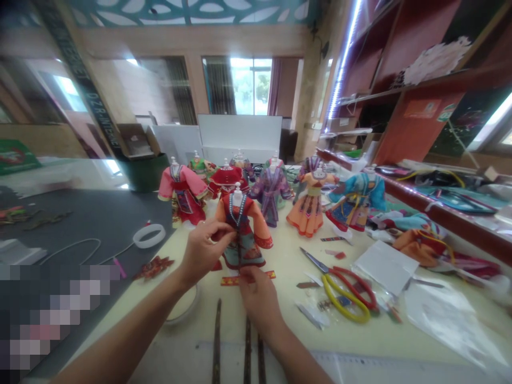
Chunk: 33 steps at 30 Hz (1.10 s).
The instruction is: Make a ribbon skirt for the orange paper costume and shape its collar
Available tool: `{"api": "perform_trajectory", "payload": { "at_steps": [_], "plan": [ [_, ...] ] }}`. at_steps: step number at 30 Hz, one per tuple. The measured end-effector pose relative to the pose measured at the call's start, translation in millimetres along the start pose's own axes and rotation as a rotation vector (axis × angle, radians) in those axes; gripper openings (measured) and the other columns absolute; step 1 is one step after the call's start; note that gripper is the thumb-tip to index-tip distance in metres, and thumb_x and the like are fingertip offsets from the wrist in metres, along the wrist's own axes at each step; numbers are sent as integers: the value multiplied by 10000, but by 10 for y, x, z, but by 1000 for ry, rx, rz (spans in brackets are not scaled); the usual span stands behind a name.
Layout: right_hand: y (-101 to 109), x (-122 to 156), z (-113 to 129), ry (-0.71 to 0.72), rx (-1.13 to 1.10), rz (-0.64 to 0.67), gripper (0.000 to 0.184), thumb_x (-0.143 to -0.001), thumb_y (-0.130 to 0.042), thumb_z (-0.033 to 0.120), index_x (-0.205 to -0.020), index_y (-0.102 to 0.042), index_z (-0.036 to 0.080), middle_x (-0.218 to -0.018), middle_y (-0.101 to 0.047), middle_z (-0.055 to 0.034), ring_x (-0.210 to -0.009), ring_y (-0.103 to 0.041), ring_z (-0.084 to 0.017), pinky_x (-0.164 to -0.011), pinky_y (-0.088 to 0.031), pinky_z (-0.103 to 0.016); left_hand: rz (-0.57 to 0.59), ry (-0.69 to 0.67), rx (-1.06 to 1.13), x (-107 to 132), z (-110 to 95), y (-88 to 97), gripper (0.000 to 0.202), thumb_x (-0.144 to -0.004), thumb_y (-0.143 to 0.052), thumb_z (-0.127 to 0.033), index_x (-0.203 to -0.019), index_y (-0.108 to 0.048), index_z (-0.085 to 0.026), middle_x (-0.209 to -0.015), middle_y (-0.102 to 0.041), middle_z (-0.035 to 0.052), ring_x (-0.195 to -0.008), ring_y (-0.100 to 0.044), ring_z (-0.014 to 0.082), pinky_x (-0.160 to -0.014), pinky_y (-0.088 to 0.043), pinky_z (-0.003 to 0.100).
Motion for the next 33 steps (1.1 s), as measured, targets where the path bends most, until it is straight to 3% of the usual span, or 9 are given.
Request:
{"api": "perform_trajectory", "payload": {
  "at_steps": [24, 33],
  "plan": [
    [-55, 14, -62, 36, -16, 47, 143, -767, -531, 266, -822, -640, 192, -856, -685, -48, -832, -618, -217, -787, -448, -341, 117, 62, 10, -80, -17, 29, 59, -744, -633, -135, -701, -646, -173, -619, -584, -14, -621, -490, 131, -648, -350, 267],
    [102, 10, 76, 72, -93, -60, 136, -806, -519, 277, -771, -607, 179, -775, -655, -42, -758, -584, -200, -723, -427, -314, 205, 116, 94, 108, -73, 119, 74, -766, -623, -180, -694, -636, -169, -565, -514, -35, -555, -465, 107, -602, -368, 246]
  ]
}}
Point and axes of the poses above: each hand's wrist, its own x-axis away from the middle knuckle, its own y-axis out of the back of the hand, z = x × y, the point moved 5 cm from there along -x, towards the middle knuckle
